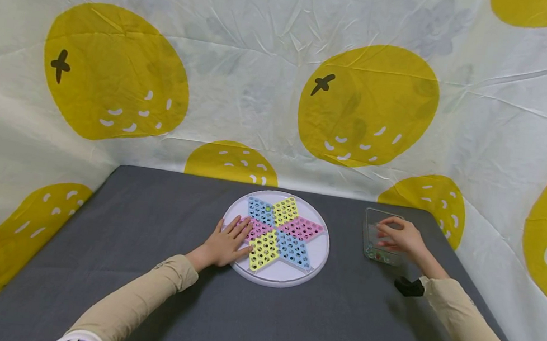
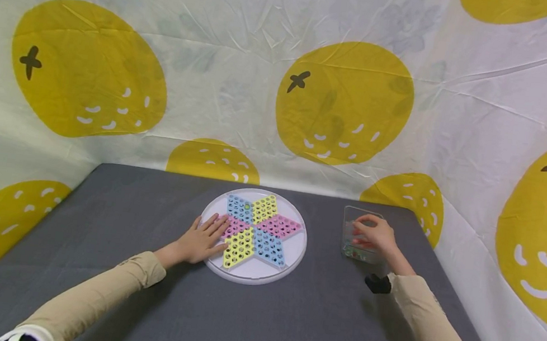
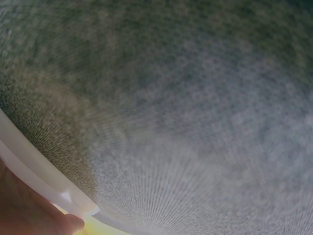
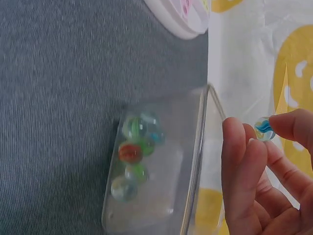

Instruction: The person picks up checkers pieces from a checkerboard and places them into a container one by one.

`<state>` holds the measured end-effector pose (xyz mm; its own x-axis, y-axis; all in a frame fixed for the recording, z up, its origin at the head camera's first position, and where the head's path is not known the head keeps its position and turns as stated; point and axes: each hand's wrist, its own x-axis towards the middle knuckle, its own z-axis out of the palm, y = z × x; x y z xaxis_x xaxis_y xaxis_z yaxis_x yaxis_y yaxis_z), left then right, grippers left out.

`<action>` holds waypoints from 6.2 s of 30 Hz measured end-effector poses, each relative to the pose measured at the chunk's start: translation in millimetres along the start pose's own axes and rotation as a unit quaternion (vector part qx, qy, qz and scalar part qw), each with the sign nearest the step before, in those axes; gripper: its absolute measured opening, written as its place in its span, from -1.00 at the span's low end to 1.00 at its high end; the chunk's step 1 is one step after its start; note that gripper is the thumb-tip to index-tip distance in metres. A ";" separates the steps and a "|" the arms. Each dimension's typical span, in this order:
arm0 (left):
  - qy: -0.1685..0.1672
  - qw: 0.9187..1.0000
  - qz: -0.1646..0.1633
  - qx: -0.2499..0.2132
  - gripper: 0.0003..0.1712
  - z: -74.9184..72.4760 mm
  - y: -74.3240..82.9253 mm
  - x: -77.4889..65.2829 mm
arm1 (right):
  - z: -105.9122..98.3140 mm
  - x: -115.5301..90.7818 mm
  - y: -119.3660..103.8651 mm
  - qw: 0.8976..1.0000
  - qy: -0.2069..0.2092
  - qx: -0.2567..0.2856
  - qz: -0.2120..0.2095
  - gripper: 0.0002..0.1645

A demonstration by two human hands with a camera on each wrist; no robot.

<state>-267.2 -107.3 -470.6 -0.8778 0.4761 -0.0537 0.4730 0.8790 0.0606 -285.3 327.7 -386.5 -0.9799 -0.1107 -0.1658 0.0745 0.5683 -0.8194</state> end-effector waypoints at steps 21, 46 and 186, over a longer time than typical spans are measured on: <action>-0.001 1.000 0.000 -0.001 -0.23 -1.1 -0.5 0.5 | -26.9 3.0 22.6 0.999 0.030 0.009 0.030 -0.34; -0.005 1.000 0.001 0.002 -0.22 -2.2 -0.2 -1.5 | -14.2 4.5 9.9 0.999 0.001 0.026 0.024 -0.38; -0.002 1.000 -0.004 -0.002 -0.22 0.4 0.6 0.3 | 212.8 108.7 -98.7 0.994 -0.097 0.039 0.036 -0.77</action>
<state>-267.2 -106.7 -470.9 -0.8813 0.4691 -0.0575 0.4656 0.8827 0.0639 -359.8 86.1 -440.4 -0.9184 -0.2310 -0.3214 0.1644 0.5160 -0.8406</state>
